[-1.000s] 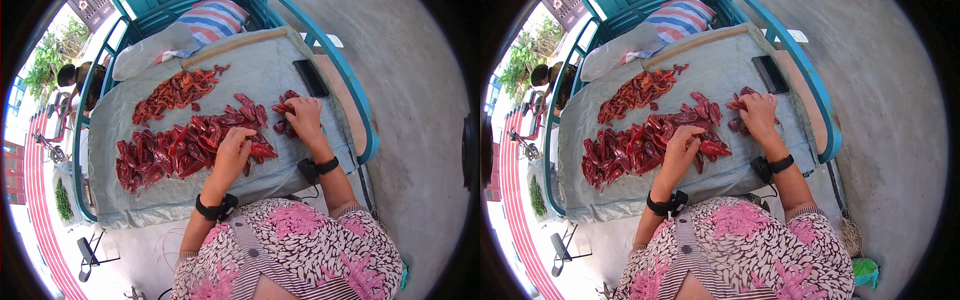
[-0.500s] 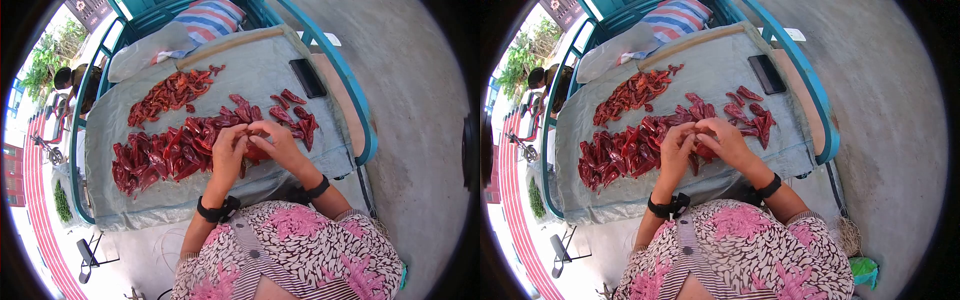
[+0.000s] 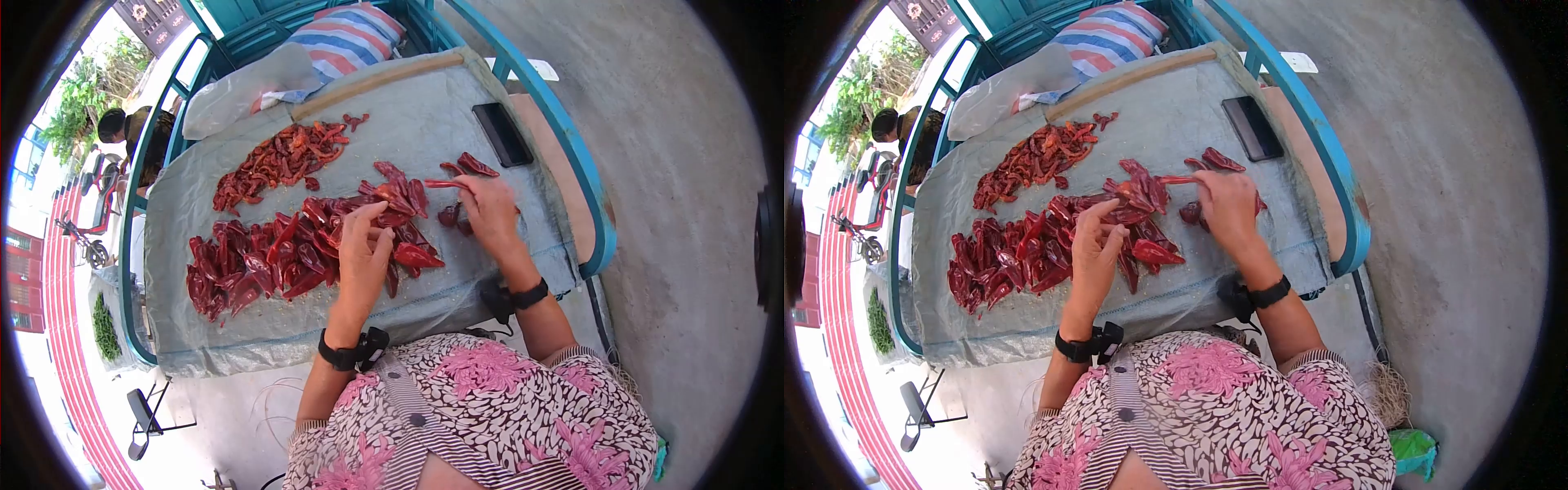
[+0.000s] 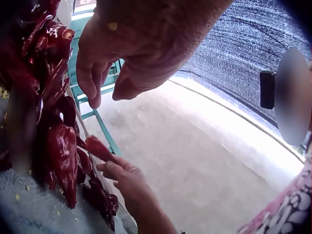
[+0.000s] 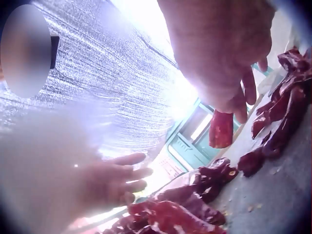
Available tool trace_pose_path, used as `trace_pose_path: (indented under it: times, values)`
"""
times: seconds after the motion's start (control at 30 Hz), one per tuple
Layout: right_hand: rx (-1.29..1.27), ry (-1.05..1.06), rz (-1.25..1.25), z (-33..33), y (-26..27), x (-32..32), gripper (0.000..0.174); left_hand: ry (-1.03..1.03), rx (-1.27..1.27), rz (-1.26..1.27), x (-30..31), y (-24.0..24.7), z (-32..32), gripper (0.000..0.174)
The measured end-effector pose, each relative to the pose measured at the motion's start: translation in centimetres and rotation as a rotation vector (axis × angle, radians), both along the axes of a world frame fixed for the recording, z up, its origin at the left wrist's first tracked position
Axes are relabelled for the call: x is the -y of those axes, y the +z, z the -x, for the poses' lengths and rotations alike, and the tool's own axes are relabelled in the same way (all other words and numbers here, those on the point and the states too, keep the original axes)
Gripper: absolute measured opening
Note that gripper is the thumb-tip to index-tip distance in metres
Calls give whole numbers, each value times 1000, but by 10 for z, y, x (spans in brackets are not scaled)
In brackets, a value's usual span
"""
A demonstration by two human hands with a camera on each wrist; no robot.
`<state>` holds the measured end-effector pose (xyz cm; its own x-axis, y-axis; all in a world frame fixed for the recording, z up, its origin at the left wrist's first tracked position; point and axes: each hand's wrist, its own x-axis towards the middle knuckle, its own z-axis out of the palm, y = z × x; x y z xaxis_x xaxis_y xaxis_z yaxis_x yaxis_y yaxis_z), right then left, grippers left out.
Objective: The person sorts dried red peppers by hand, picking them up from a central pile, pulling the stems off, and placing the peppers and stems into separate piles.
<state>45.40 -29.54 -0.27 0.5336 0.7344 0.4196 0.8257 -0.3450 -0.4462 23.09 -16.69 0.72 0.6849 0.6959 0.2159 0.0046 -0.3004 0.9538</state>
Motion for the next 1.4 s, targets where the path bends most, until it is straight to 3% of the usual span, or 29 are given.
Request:
trace_pose_path:
  times: [0.2, 0.3, 0.37, 0.43, 0.63, 0.83, 1.0, 1.1, 1.2, 1.3, 1.4]
  values:
    - [-560, 445, -168, 62, 17, -3, 23, -10, 86, 270, 14, 5, -8, 39]
    - [-467, 400, -116, 39, 27, -2, 28, 5, 121, 315, 10, 7, -3, 39]
    - [37, 144, -84, 13, 8, -1, 31, 31, 148, 330, 6, 13, -2, 38]
    - [197, -23, 3, -8, -4, -2, 30, 18, 152, 299, -1, 14, -7, 38]
    - [258, -163, 299, -33, -17, -13, 33, 24, 137, 120, -11, 3, -12, 46]
    - [191, -101, 7, -9, 8, -10, 23, -52, 52, -77, -14, -10, 1, 46]
    - [28, 321, -71, 57, 50, -6, 21, -139, 21, -128, -5, 1, -1, 43]
    - [-87, 398, -105, 71, 47, -10, 23, -166, -90, -147, -2, 2, 0, 38]
    - [-347, 320, -95, 67, 54, -5, 28, -166, -167, -64, 3, 20, 2, 30]
    - [89, 158, 2, 13, 22, -3, 37, -197, -182, 55, 3, 17, -1, 25]
    - [226, -149, 156, -33, 4, 0, 43, -186, -89, -40, 2, -4, -13, 24]
